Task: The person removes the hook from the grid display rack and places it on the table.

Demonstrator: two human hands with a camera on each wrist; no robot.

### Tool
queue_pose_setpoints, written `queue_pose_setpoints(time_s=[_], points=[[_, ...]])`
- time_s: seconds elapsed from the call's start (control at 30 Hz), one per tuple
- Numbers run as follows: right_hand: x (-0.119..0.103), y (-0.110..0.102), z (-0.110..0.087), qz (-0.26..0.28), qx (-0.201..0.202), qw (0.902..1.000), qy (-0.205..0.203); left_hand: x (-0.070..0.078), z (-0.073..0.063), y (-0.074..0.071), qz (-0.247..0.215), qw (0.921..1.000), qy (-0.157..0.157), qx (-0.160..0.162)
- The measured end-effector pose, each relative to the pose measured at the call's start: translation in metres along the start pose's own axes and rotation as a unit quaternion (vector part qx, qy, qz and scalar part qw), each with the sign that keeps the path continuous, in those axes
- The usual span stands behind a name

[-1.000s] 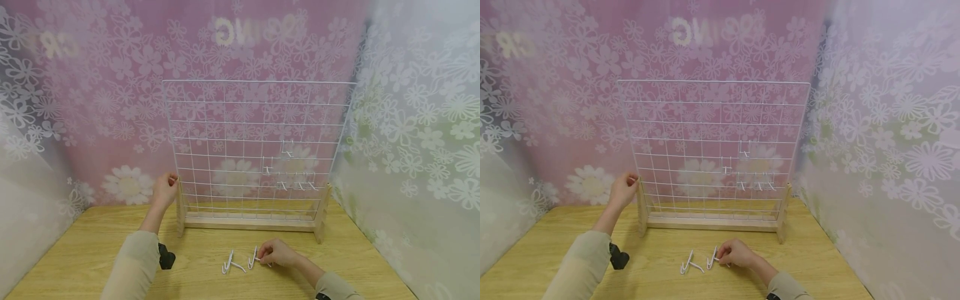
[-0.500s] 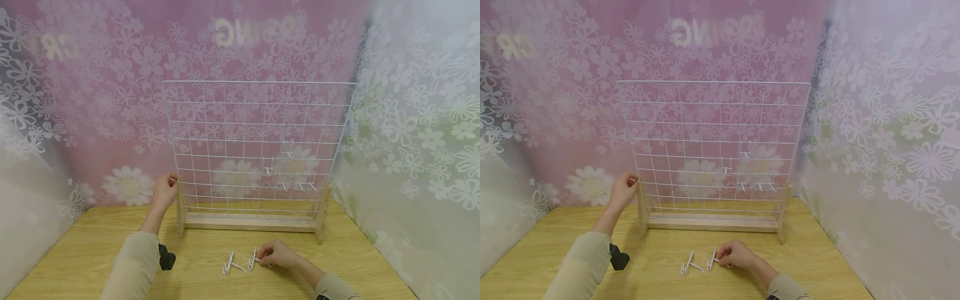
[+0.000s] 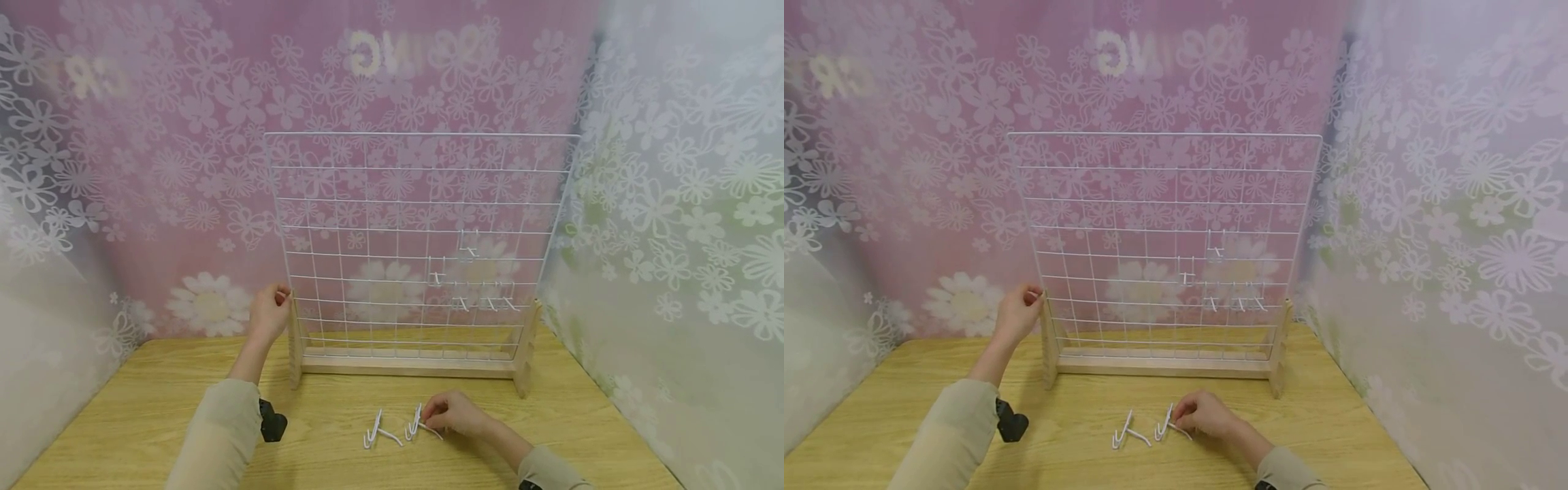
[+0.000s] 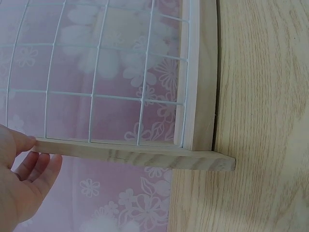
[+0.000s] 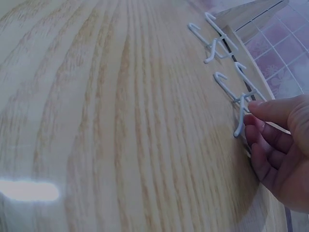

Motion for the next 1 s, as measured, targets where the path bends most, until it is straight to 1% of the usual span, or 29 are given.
queue_pose_setpoints(time_s=[0.13,0.33,0.47,0.57,0.77,1.0], points=[[-0.002,-0.004,-0.002,0.007,0.007,0.9999,0.01,-0.001,0.0,0.0,0.0,1.0,-0.004,-0.002],[-0.003,-0.008,-0.004,0.002,0.012,0.9998,0.016,0.0,0.0,0.0,0.0,1.0,-0.004,-0.004],[-0.007,-0.012,-0.006,0.007,0.016,0.9997,0.014,0.001,0.0,0.0,-0.001,1.0,-0.001,-0.003],[-0.012,-0.015,-0.007,0.006,0.021,0.9997,0.007,0.0,-0.001,0.0,0.0,1.0,-0.004,-0.004],[-0.019,-0.023,-0.007,0.013,0.047,0.9988,-0.008,0.0,-0.001,0.0,0.0,0.9999,-0.01,-0.009],[-0.024,-0.034,-0.008,0.006,0.077,0.9971,-0.002,0.001,-0.001,-0.001,-0.003,0.9998,-0.009,-0.017]])
Point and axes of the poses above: each hand's wrist, its own z-axis towards the middle knuckle, its own y-axis out of the palm, x = y × z, the point moved 3 cm from there along z, towards the middle knuckle, and after that the axes turned 11 degrees about z, right-handed, at the moved point
